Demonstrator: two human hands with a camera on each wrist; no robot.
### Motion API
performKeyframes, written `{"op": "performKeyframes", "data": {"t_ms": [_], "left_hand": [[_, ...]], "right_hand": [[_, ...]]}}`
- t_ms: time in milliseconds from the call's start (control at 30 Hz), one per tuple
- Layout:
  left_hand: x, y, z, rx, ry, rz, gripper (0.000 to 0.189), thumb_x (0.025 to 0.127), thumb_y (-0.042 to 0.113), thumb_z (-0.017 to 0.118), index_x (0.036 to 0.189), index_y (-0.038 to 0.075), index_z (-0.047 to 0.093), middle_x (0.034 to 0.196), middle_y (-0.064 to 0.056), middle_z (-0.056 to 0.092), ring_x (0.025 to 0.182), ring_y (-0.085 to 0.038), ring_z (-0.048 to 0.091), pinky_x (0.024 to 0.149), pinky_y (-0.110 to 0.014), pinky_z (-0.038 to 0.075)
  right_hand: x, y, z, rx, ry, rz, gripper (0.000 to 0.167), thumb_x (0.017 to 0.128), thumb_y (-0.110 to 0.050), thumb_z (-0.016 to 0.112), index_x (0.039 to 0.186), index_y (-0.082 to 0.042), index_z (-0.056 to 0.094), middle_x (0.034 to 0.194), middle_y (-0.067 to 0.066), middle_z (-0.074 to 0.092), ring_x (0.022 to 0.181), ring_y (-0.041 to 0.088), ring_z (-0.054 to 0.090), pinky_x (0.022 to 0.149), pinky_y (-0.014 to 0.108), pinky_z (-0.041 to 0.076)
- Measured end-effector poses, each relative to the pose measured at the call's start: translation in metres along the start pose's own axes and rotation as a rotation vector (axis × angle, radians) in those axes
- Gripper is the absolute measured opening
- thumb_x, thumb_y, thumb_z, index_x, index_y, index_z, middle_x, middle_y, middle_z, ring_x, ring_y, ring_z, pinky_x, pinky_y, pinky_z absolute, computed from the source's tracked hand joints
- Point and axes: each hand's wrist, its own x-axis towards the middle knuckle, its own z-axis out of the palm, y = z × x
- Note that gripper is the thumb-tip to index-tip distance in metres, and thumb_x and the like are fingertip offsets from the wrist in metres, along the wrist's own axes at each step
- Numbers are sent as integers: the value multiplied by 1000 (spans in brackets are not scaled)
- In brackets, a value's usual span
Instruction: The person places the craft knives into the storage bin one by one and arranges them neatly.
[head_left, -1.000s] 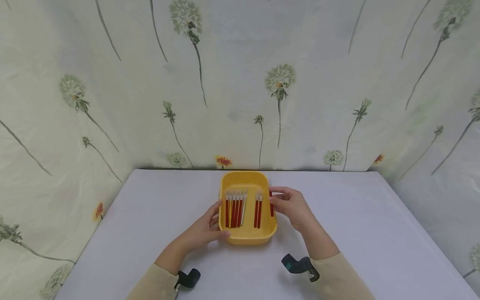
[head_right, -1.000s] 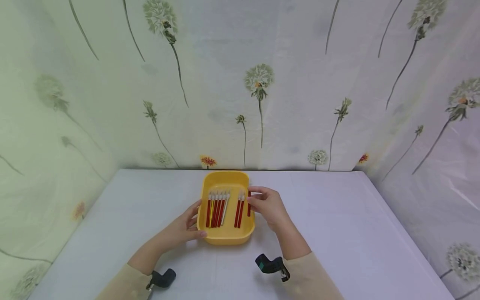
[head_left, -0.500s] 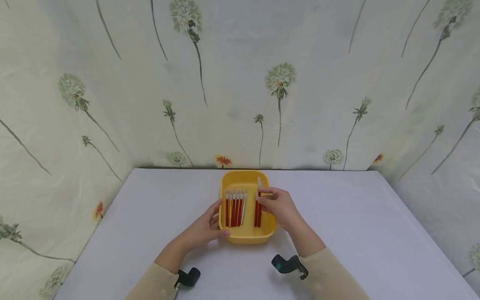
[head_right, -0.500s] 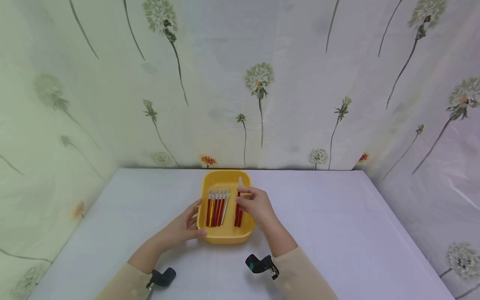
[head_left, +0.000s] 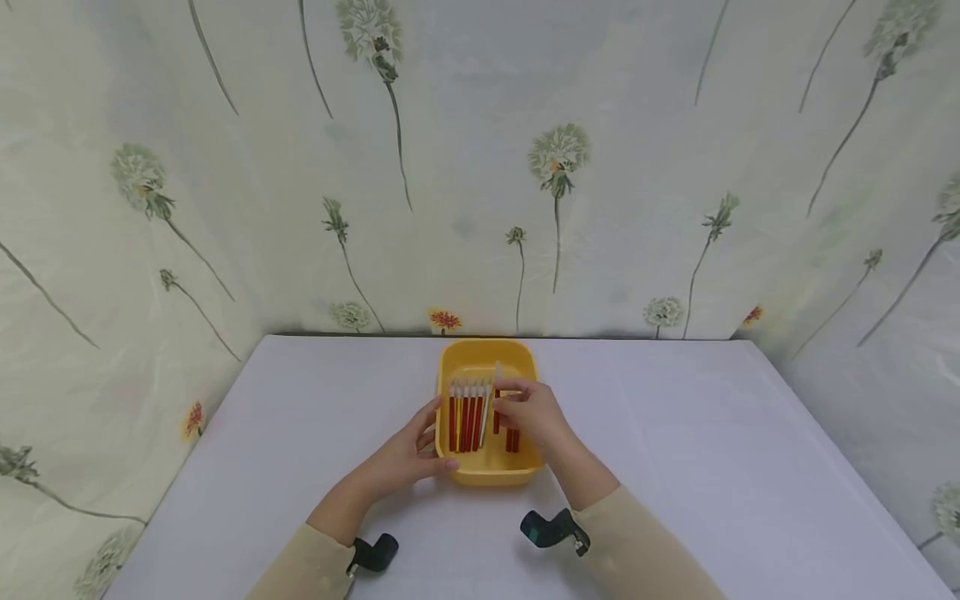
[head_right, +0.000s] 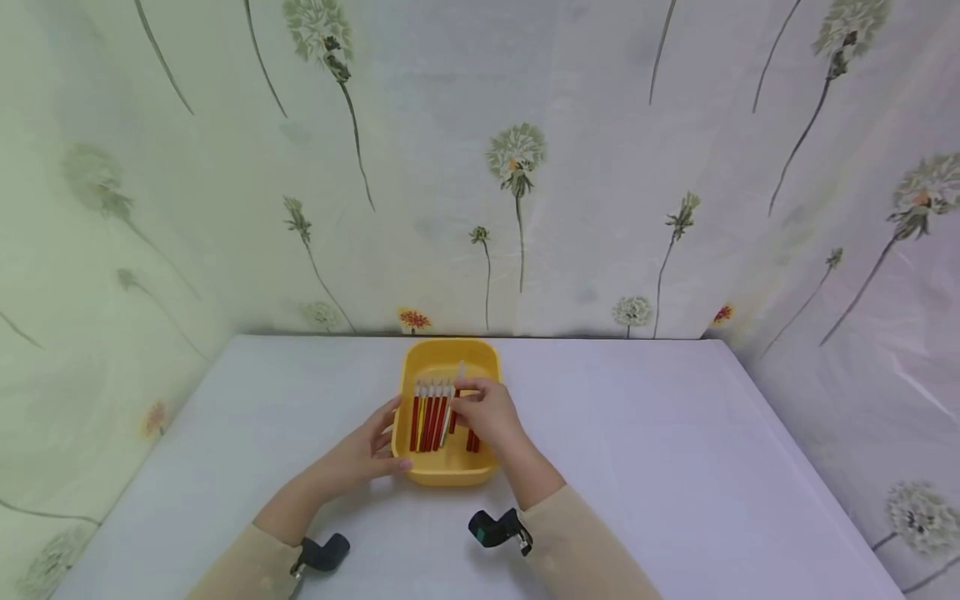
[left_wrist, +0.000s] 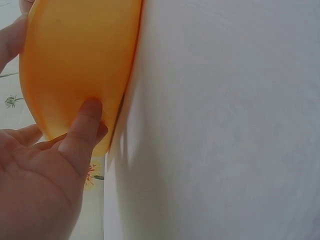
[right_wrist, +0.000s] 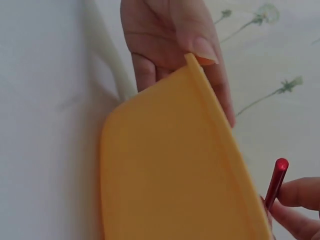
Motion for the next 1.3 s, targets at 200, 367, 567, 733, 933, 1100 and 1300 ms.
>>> {"op": "performKeyframes", "data": {"t_ms": [200, 367, 567, 733, 933, 1100, 1300], "left_hand": [[1, -1, 0, 3, 4, -8, 106, 85, 29, 81, 162, 20, 9, 166, -15, 15, 146, -35, 32, 111, -45, 40], [1, -2, 0, 10, 7, -6, 106, 85, 30, 82, 162, 21, 10, 166, -15, 15, 147, -36, 30, 111, -45, 40], [2, -3, 0, 10, 6, -5, 106, 85, 29, 82, 162, 21, 10, 166, -14, 16, 147, -35, 31, 111, -45, 40], [2, -3, 1, 8, 3, -5, 105, 86, 29, 81, 162, 22, 10, 166, -13, 16, 146, -34, 32, 111, -44, 41], [1, -3, 0, 7, 6, -5, 105, 86, 29, 81, 162, 22, 10, 166, -14, 15, 146, -34, 33, 110, -44, 41], [1, -3, 0, 12, 10, -8, 105, 85, 31, 81, 162, 22, 11, 166, -14, 15, 146, -34, 33, 110, -44, 41], [1, -2, 0, 5, 4, -4, 105, 85, 30, 81, 162, 22, 10, 166, -14, 14, 146, -34, 33, 111, -44, 40]], "right_hand": [[5, 10, 11, -56, 21, -37, 32, 95, -4, 66, 126, -1, 64, 102, 17, 68, 87, 26, 69, 75, 33, 60], [7, 11, 16, -88, 35, -49, 32, 95, -3, 66, 127, 1, 64, 98, 15, 66, 82, 23, 68, 72, 32, 60], [6, 9, 18, -127, 54, -33, 31, 96, -4, 65, 126, 0, 64, 92, 13, 65, 76, 21, 64, 67, 32, 57], [9, 12, 21, -171, 69, -52, 29, 95, -1, 65, 123, 3, 64, 92, 15, 67, 73, 20, 63, 61, 28, 55], [15, 16, 23, -224, 87, -34, 29, 95, -3, 66, 124, 1, 65, 97, 14, 69, 69, 16, 62, 57, 25, 51], [15, 15, 23, -254, 86, -16, 29, 95, -4, 65, 124, 1, 65, 96, 12, 69, 67, 16, 59, 53, 26, 49], [14, 15, 22, -257, 89, 17, 28, 96, -7, 66, 123, -1, 64, 100, 13, 68, 66, 18, 58, 49, 30, 50]]}}
